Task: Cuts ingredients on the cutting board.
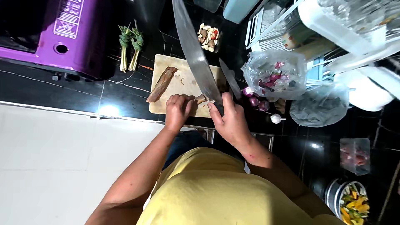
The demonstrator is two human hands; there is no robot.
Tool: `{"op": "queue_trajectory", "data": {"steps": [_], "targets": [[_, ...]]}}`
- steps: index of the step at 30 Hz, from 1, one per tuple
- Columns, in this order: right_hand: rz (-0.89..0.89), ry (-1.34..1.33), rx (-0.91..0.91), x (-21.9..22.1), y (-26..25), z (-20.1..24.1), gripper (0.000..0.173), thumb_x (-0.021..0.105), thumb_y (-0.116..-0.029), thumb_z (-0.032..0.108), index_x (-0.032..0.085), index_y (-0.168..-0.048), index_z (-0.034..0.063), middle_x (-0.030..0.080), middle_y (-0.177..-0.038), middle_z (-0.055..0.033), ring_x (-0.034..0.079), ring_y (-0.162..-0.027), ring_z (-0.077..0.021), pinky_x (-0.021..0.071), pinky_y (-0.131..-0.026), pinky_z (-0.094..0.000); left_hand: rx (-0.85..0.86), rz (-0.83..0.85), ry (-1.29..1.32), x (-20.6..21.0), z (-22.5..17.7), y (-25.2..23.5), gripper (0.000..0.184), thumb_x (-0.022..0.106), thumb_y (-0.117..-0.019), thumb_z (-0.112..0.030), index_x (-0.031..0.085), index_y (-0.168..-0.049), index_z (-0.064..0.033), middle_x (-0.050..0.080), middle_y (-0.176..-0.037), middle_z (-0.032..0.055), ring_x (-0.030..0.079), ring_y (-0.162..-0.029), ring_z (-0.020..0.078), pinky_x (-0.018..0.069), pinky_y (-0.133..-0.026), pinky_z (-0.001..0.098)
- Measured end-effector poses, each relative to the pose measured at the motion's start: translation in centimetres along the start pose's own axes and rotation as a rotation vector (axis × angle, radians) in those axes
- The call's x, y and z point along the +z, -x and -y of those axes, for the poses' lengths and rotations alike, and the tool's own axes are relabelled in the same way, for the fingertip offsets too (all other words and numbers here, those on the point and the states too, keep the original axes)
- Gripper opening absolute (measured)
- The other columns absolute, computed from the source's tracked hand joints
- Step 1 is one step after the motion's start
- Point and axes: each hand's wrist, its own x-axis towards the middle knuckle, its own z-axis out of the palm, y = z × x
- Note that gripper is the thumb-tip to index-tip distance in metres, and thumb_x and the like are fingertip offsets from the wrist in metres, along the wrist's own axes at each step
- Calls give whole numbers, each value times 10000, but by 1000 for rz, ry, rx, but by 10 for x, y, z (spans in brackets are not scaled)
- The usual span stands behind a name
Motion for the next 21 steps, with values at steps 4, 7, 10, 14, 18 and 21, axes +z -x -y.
{"op": "queue_trajectory", "data": {"steps": [4, 7, 10, 14, 18, 21], "targets": [[432, 173, 310, 41, -8, -17, 321, 550, -1063, 262, 539, -1271, 18, 685, -808, -185, 720, -772, -377, 584, -687, -543, 7, -45, 52, -7, -3, 5, 190, 611, -999, -138, 715, -1017, 21, 705, -1022, 181, 660, -1024, 343, 521, -945, 486], [564, 153, 356, 40, -23, -20, 363, 547, -1062, 251, 510, -1348, 31, 695, -893, -216, 716, -858, -410, 575, -742, -573, 36, 9, -63, 3, -8, 2, 220, 698, -949, -212, 734, -1051, -20, 705, -1047, 189, 659, -1011, 394, 499, -895, 576], [588, -52, 413, 31, -32, -49, 413, 578, -1053, 295, 490, -1375, 51, 664, -856, -214, 680, -700, -359, 566, -628, -537, 48, 63, -193, 19, -10, -5, 237, 752, -919, -271, 759, -1095, -112, 714, -1123, 138, 653, -1044, 369, 479, -910, 582], [635, -436, 580, 31, -34, -89, 401, 569, -1068, 312, 462, -1400, 113, 560, -728, -93, 567, -476, -178, 553, -474, -331, 57, 69, -264, 22, -6, -6, 193, 735, -917, -243, 759, -1054, -109, 719, -1126, 124, 657, -1054, 358, 488, -886, 560], [445, -70, 405, 22, -25, -73, 354, 609, -1045, 310, 549, -1288, 60, 648, -793, -176, 649, -623, -305, 554, -597, -494, 42, 103, -284, 16, -12, -8, 183, 716, -928, -243, 757, -1032, -99, 708, -1092, 135, 651, -1037, 359, 492, -869, 551], [345, -59, 398, 12, -19, -65, 356, 601, -1049, 297, 541, -1301, 52, 651, -798, -166, 659, -618, -297, 574, -606, -499, 36, 151, -210, 7, -14, -11, 209, 734, -935, -246, 755, -1067, -86, 700, -1099, 156, 646, -1052, 374, 487, -886, 568]]}}
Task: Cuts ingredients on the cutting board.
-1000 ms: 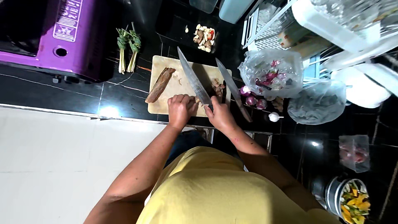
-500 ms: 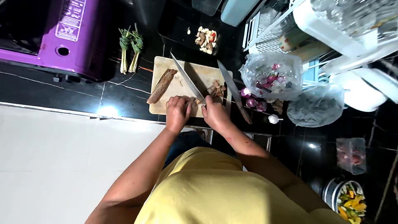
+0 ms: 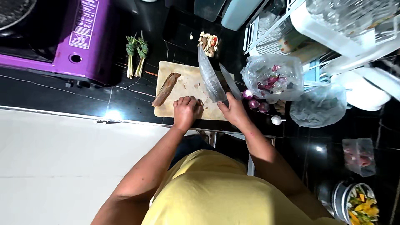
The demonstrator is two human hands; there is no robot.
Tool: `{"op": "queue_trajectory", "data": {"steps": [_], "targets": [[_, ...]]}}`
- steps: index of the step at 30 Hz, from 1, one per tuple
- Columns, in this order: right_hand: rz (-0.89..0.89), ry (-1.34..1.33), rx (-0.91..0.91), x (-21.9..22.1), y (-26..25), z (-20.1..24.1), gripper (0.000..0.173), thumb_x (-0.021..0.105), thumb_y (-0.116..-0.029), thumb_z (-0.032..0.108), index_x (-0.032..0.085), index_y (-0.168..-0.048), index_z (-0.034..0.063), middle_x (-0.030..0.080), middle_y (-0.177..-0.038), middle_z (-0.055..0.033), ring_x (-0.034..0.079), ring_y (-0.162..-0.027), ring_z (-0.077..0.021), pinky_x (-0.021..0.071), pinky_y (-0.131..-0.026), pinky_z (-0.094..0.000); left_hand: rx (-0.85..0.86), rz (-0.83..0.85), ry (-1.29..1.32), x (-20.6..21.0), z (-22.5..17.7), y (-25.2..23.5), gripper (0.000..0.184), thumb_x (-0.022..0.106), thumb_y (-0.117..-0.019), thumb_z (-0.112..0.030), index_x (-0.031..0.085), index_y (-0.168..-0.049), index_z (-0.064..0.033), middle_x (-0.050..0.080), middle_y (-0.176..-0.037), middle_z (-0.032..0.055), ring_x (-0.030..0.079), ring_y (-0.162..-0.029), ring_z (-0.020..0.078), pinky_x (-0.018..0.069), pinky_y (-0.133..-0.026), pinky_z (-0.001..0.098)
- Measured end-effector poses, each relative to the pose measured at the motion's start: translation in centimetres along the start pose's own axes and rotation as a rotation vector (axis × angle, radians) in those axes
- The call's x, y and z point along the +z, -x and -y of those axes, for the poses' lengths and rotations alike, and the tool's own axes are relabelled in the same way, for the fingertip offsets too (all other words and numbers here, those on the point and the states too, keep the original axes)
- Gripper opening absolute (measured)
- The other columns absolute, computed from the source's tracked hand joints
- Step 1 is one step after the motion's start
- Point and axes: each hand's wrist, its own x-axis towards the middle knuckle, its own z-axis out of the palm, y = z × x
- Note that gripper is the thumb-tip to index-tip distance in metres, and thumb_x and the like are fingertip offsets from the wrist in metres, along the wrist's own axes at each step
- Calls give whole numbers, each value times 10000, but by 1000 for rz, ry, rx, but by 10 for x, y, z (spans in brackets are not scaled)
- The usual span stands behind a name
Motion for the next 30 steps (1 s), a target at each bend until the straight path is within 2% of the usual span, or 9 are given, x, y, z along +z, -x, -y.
{"op": "queue_trajectory", "data": {"steps": [4, 7, 9, 12, 16, 20, 22, 24, 30], "targets": [[64, -183, 20, -1, 22, 7, 352, 589, -1053, 274, 511, -1314, 51, 631, -703, -107, 656, -567, -197, 597, -607, -394, -76, -121, 4, -39, 17, -3, 356, 725, -940, -301, 718, -1223, -86, 664, -1205, 224, 606, -1129, 472, 472, -905, 669], [252, -253, 37, 13, 33, 8, 380, 579, -1056, 284, 520, -1340, 38, 632, -781, -106, 641, -596, -172, 591, -632, -356, -284, -106, -84, -73, 38, -10, 553, 781, -879, -278, 625, -1344, -23, 560, -1337, 326, 500, -1231, 576, 384, -961, 750], [357, -225, 53, 25, 34, 5, 372, 569, -1061, 313, 531, -1315, 44, 619, -817, -104, 622, -601, -161, 572, -631, -339, -363, -68, -144, -81, 49, -13, 517, 786, -881, -271, 645, -1298, 2, 571, -1309, 331, 496, -1242, 569, 370, -982, 743], [388, -256, 116, 31, 29, -2, 359, 556, -1070, 310, 520, -1307, 43, 591, -804, -90, 612, -583, -146, 568, -609, -313, -322, -40, -181, -81, 52, -11, 361, 761, -910, -240, 709, -1159, 16, 649, -1190, 299, 578, -1165, 521, 402, -976, 701], [272, -198, 170, 17, 20, -4, 354, 575, -1062, 295, 533, -1314, 50, 617, -779, -101, 635, -581, -168, 587, -620, -342, -167, 36, -26, -66, 30, 4, 335, 794, -873, -142, 720, -1163, 11, 684, -1132, 266, 644, -1097, 469, 485, -962, 654], [152, -73, 111, 4, 18, 11, 369, 584, -1058, 291, 518, -1326, 45, 649, -784, -130, 675, -641, -222, 596, -674, -414, -146, 55, 29, -37, 18, 21, 328, 818, -852, -109, 724, -1149, -7, 684, -1117, 226, 652, -1075, 423, 517, -957, 593], [61, -36, -1, 4, 19, 21, 348, 613, -1043, 281, 545, -1283, 39, 657, -785, -130, 680, -674, -250, 585, -681, -458, -153, 41, 36, -34, 19, 22, 341, 827, -853, -136, 722, -1149, -4, 682, -1121, 225, 647, -1082, 421, 515, -960, 591], [0, 12, -97, 12, 15, 29, 325, 624, -1034, 283, 568, -1243, 41, 660, -790, -137, 677, -715, -294, 562, -681, -503, -139, 39, 43, -35, 21, 23, 377, 826, -876, -241, 723, -1159, -13, 684, -1131, 213, 647, -1089, 404, 514, -971, 574], [97, 141, -101, 19, 1, 47, 321, 591, -1053, 291, 553, -1250, 41, 667, -803, -155, 699, -757, -319, 572, -699, -498, -113, 6, 66, -34, 23, 24, 270, 779, -913, -189, 748, -1122, -20, 692, -1075, 199, 658, -1032, 387, 526, -934, 558]]}}
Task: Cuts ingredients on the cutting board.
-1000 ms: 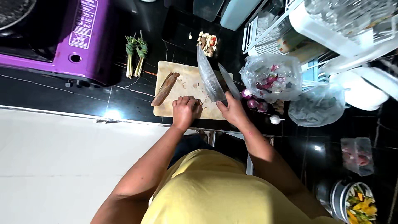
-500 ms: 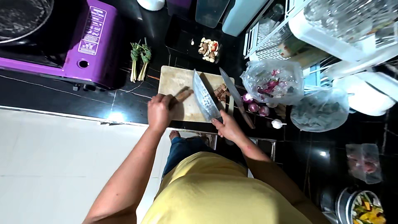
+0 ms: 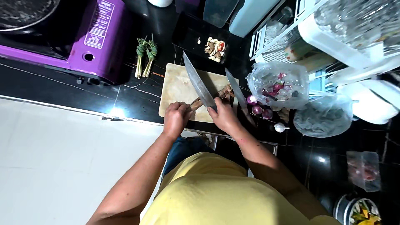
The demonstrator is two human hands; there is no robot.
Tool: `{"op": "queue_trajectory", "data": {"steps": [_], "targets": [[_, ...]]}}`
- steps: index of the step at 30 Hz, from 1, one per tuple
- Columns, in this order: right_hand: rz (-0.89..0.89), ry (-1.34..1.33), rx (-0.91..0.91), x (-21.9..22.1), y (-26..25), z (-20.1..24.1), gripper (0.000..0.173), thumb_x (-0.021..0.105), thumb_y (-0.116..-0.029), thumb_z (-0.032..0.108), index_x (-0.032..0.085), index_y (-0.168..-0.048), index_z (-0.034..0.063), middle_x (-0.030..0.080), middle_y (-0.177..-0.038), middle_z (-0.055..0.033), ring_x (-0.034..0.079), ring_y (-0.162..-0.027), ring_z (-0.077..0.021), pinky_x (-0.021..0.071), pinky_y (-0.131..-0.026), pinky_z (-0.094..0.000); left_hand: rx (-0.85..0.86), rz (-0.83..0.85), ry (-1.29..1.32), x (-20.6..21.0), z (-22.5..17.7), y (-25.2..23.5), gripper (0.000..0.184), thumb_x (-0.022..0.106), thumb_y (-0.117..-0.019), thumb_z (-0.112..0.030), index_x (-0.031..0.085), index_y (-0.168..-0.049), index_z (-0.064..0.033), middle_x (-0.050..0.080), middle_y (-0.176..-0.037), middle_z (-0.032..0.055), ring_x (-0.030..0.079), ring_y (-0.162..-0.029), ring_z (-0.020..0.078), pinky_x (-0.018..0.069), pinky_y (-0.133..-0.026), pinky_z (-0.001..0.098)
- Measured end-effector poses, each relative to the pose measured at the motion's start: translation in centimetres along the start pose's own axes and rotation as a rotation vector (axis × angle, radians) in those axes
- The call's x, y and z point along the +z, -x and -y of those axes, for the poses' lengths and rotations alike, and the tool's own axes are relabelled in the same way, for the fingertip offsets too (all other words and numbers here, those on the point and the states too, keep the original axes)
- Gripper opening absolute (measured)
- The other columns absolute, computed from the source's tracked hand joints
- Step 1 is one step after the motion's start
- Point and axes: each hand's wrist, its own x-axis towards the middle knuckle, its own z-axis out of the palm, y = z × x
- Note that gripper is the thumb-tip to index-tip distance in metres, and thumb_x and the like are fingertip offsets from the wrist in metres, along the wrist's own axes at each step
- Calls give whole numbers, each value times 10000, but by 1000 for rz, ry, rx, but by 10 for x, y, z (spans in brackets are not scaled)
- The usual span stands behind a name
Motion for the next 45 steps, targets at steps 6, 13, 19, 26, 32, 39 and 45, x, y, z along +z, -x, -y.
{"op": "queue_trajectory", "data": {"steps": [6, 13, 19, 26, 32, 39, 45], "targets": [[-452, -128, -344, -45, 29, 30, 233, 608, -1020, 262, 586, -1105, 47, 594, -676, -24, 596, -548, -120, 511, -491, -307, 0, -23, -3, 5, 1, 2, 249, 786, -883, -141, 750, -1099, -24, 697, -1103, 189, 656, -1039, 387, 518, -934, 570], [-565, -87, -376, -36, 33, 35, 258, 597, -1013, 255, 548, -1094, 16, 608, -706, -44, 625, -575, -131, 545, -505, -319, 16, -36, -9, 6, 4, 1, 254, 788, -890, -180, 752, -1098, -38, 701, -1097, 179, 660, -1020, 379, 524, -915, 563], [95, 190, 43, 12, -22, 12, 372, 559, -1056, 279, 519, -1326, 27, 691, -890, -212, 714, -855, -408, 569, -748, -584, -32, 21, -29, 1, 1, -2, 257, 765, -895, -193, 752, -1098, -37, 704, -1120, 188, 660, -1086, 380, 518, -976, 559], [225, -265, 129, 0, -43, -30, 383, 569, -1067, 326, 473, -1359, 98, 589, -725, -114, 598, -495, -196, 565, -500, -359, 34, 22, -49, 3, 6, 2, 332, 785, -900, -270, 734, -1151, -59, 699, -1157, 166, 661, -1078, 362, 529, -956, 536], [244, -489, 186, -4, -38, -41, 322, 566, -1071, 309, 494, -1322, 122, 537, -690, -68, 550, -472, -161, 533, -466, -303, 161, -77, -78, 0, 18, 11, 262, 782, -889, -145, 742, -1134, -62, 686, -1107, 180, 648, -1046, 391, 528, -907, 554], [-86, -41, 13, -1, -16, -25, 350, 609, -1043, 312, 557, -1262, 44, 662, -815, -183, 683, -713, -346, 557, -639, -539, 246, -158, -74, -2, 28, 12, 236, 742, -922, -176, 752, -1139, -85, 687, -1057, 180, 648, -1017, 391, 511, -903, 547], [-239, -41, -84, -3, 8, -4, 310, 624, -1032, 302, 568, -1192, 42, 631, -713, -118, 661, -630, -283, 549, -581, -479, 130, -75, -21, 11, 5, -10, 324, 756, -930, -289, 732, -1147, -49, 715, -1070, 179, 667, -1033, 389, 509, -922, 566]]}}
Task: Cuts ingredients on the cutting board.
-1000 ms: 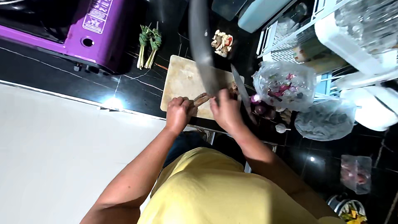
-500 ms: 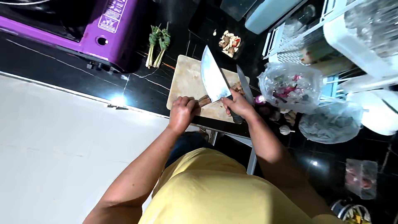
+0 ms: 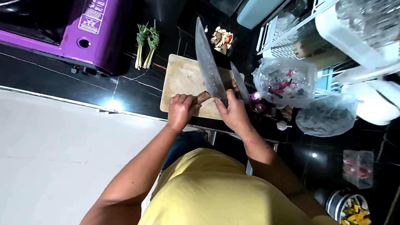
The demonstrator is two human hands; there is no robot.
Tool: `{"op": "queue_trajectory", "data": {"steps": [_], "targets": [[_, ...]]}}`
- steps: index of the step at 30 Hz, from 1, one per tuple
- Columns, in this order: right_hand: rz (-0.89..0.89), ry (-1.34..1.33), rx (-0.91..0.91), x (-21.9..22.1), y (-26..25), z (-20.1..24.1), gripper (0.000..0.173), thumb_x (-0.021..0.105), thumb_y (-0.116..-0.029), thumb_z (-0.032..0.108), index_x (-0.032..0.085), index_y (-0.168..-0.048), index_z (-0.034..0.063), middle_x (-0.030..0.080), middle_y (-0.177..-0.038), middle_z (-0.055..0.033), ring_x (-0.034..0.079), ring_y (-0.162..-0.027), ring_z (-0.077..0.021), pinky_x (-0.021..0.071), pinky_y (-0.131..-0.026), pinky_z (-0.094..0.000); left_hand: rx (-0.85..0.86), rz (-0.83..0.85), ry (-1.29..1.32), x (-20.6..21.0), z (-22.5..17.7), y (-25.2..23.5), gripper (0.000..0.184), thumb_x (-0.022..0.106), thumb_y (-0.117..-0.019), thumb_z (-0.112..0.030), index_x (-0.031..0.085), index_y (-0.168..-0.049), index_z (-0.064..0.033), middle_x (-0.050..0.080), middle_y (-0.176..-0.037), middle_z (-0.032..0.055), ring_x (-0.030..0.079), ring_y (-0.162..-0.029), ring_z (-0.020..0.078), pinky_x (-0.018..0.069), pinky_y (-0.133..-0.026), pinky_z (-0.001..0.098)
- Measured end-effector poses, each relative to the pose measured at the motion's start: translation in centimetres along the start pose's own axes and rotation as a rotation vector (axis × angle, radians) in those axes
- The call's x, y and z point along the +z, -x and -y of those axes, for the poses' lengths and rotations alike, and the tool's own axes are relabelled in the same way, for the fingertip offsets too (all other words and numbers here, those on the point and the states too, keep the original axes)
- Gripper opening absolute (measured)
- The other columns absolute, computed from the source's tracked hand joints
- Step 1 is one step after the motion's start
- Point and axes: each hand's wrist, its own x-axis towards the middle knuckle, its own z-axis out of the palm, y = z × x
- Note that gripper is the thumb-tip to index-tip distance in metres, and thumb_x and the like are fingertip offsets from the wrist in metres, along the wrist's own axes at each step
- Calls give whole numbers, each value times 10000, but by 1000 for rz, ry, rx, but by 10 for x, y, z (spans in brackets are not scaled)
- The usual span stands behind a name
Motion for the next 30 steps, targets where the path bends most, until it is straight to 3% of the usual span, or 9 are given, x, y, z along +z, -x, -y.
{"op": "queue_trajectory", "data": {"steps": [5, 8, 12, 15, 18, 20, 22, 26, 30], "targets": [[146, 35, 55, 22, -5, -7, 317, 616, -1037, 260, 560, -1231, 15, 665, -762, -158, 696, -695, -324, 575, -646, -500, -9, 18, 23, -6, 4, 6, 343, 777, -916, -271, 725, -1164, -40, 691, -1108, 188, 649, -1036, 393, 514, -913, 565], [142, -2, 28, 5, -4, 1, 302, 606, -1046, 293, 570, -1207, 40, 638, -728, -127, 667, -649, -282, 557, -607, -465, -17, 11, 15, -6, 6, 7, 277, 769, -922, -227, 745, -1138, -55, 694, -1092, 176, 647, -1023, 379, 508, -914, 552], [-206, -151, -274, -45, 21, 34, 231, 610, -1020, 264, 587, -1093, 46, 608, -724, -17, 607, -599, -97, 529, -521, -292, -46, 22, 10, -5, 5, 5, 249, 760, -922, -224, 749, -1104, -55, 699, -1103, 179, 651, -1041, 384, 510, -929, 562], [-379, -136, -362, -45, 26, 41, 307, 583, -1031, 265, 553, -1138, -21, 628, -781, -51, 642, -657, -100, 570, -568, -289, -35, 2, 15, -5, 4, 5, 222, 765, -912, -195, 751, -1079, -50, 697, -1083, 178, 654, -1019, 383, 513, -905, 557], [2, 78, -24, 10, 8, 7, 328, 606, -1026, 243, 564, -1229, -11, 675, -779, -165, 704, -694, -316, 583, -637, -507, -59, 23, 12, -3, 4, 8, 202, 767, -905, -159, 749, -1061, -33, 696, -1069, 189, 651, -1028, 393, 507, -918, 565], [263, 158, 132, 18, -17, -3, 377, 581, -1040, 280, 537, -1319, 30, 692, -867, -200, 715, -814, -382, 575, -722, -563, -50, 19, 8, -3, 7, 4, 219, 768, -916, -188, 751, -1073, -37, 697, -1063, 188, 654, -1019, 389, 513, -907, 564], [351, 160, 163, 11, -23, -5, 385, 592, -1030, 296, 530, -1315, 45, 684, -886, -220, 703, -806, -409, 561, -684, -592, -55, 35, 8, -2, 6, 8, 232, 765, -923, -211, 752, -1092, -52, 694, -1059, 178, 651, -1017, 378, 516, -909, 551], [483, -117, 253, 2, -47, -30, 405, 570, -1058, 334, 475, -1368, 91, 619, -743, -144, 612, -487, -225, 558, -477, -384, -22, 43, -9, -7, 8, 6, 264, 780, -907, -183, 749, -1141, -65, 704, -1097, 177, 658, -1034, 379, 520, -926, 550], [504, -277, 329, 1, -47, -36, 370, 568, -1065, 342, 480, -1353, 127, 565, -724, -96, 561, -468, -168, 538, -468, -312, -59, 61, -34, -25, 16, 16, 274, 788, -895, -165, 738, -1131, -33, 699, -1088, 192, 658, -1051, 396, 525, -942, 565]]}}
